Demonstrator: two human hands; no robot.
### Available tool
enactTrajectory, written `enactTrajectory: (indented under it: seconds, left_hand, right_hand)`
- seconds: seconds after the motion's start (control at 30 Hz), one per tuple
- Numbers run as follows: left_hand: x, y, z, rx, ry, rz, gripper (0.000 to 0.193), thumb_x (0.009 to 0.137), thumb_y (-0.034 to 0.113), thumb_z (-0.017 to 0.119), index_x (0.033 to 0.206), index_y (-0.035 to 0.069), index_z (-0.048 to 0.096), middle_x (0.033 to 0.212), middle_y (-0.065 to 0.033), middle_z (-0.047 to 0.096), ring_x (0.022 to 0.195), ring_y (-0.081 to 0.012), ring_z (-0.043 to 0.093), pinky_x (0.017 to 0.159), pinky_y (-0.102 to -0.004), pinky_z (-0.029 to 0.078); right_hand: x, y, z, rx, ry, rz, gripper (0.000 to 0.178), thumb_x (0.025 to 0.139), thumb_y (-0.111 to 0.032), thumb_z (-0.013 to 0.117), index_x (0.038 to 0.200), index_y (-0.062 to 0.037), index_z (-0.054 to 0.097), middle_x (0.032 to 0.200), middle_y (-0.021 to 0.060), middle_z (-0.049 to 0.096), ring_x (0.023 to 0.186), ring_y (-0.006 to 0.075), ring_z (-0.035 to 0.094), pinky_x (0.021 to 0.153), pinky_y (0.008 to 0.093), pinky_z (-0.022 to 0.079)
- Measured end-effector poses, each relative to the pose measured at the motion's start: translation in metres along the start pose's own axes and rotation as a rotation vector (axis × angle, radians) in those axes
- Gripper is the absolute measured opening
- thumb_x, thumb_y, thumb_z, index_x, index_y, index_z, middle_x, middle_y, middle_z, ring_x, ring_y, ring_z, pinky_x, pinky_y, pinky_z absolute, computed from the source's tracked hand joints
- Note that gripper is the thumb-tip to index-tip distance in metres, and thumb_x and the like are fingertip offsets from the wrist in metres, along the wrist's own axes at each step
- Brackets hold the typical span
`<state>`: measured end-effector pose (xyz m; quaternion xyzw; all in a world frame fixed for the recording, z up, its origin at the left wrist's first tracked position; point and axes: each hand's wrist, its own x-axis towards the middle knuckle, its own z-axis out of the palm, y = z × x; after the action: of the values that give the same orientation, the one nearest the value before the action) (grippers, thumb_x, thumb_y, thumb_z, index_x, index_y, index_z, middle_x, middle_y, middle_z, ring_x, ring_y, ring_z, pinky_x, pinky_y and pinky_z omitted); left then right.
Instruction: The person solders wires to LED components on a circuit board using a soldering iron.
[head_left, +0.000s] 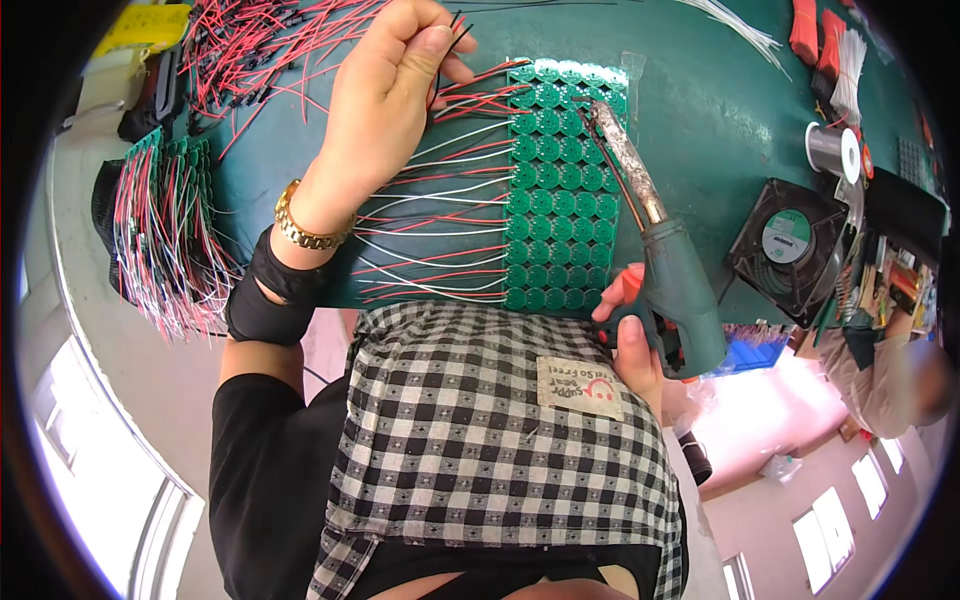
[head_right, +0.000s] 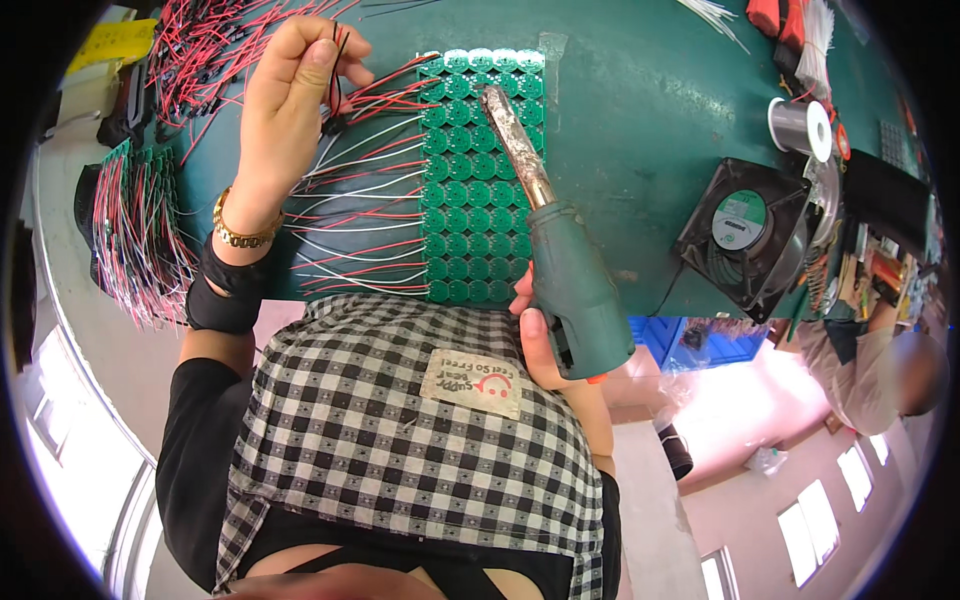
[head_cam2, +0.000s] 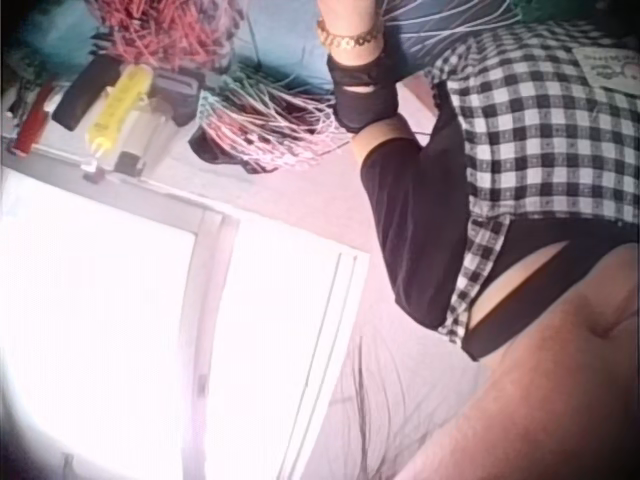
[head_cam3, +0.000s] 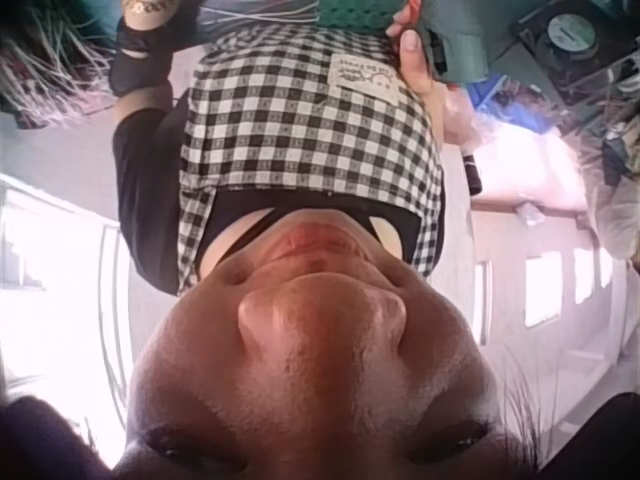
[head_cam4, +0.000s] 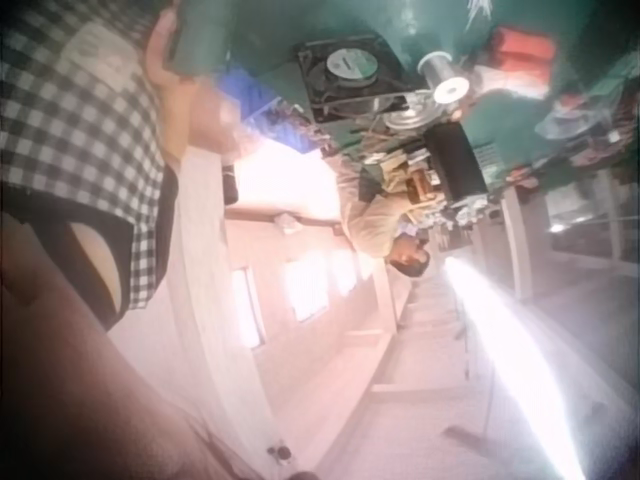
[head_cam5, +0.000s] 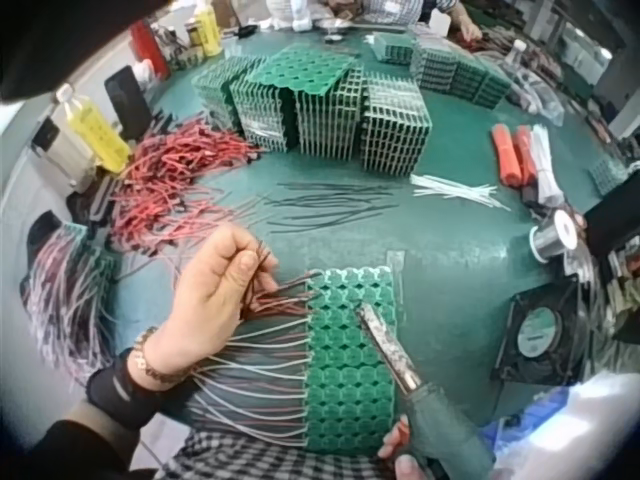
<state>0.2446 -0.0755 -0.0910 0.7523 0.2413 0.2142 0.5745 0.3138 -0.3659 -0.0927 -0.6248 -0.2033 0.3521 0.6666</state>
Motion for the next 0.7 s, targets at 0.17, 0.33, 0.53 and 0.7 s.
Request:
enactTrajectory:
  seconds: [0.17, 0.33, 0.53, 0.7]
  left_hand:
    - [0.004, -0.010, 0.011, 0.401, 0.043, 0.310, 0.013, 0.097, 0.012, 0.044, 0.095, 0.002, 0.052, 0.082, -0.0024, 0.056, 0.069, -0.0083, 0.050, 0.073, -0.0245, 0.045]
    - [0.003, 0.002, 0.012, 0.442, -0.014, 0.166, 0.016, 0.092, 0.018, 0.056, 0.093, 0.003, 0.057, 0.072, -0.0007, 0.053, 0.064, -0.0071, 0.045, 0.062, -0.0221, 0.041]
    - [0.002, 0.015, 0.008, 0.493, -0.150, -0.016, 0.017, 0.080, 0.017, 0.071, 0.086, 0.004, 0.063, 0.068, 0.0022, 0.052, 0.060, -0.0070, 0.043, 0.055, -0.0210, 0.036]
    - [0.002, 0.010, 0.005, 0.401, -0.315, 0.263, 0.012, 0.076, 0.009, 0.072, 0.083, 0.004, 0.064, 0.079, 0.0002, 0.052, 0.065, -0.0081, 0.046, 0.056, -0.0219, 0.036]
  right_hand:
    - [0.000, 0.003, 0.000, 0.007, -0.016, -0.015, 0.029, 0.081, -0.011, 0.056, 0.107, 0.0004, 0.052, 0.094, 0.0087, 0.053, 0.070, 0.0128, 0.053, 0.063, 0.0263, 0.046]
    - [-0.002, 0.004, 0.001, 0.028, 0.016, 0.000, 0.027, 0.080, -0.009, 0.055, 0.105, 0.0008, 0.053, 0.094, 0.0089, 0.054, 0.071, 0.0126, 0.053, 0.062, 0.0258, 0.046]
    - [-0.002, 0.005, -0.001, 0.004, -0.014, -0.028, 0.026, 0.080, -0.005, 0.053, 0.106, 0.0013, 0.053, 0.095, 0.0092, 0.055, 0.071, 0.0131, 0.054, 0.062, 0.0256, 0.046]
    - [-0.005, 0.005, -0.002, 0.005, -0.005, -0.013, 0.025, 0.081, -0.002, 0.052, 0.106, 0.0015, 0.053, 0.096, 0.0099, 0.056, 0.073, 0.0137, 0.056, 0.064, 0.0263, 0.047]
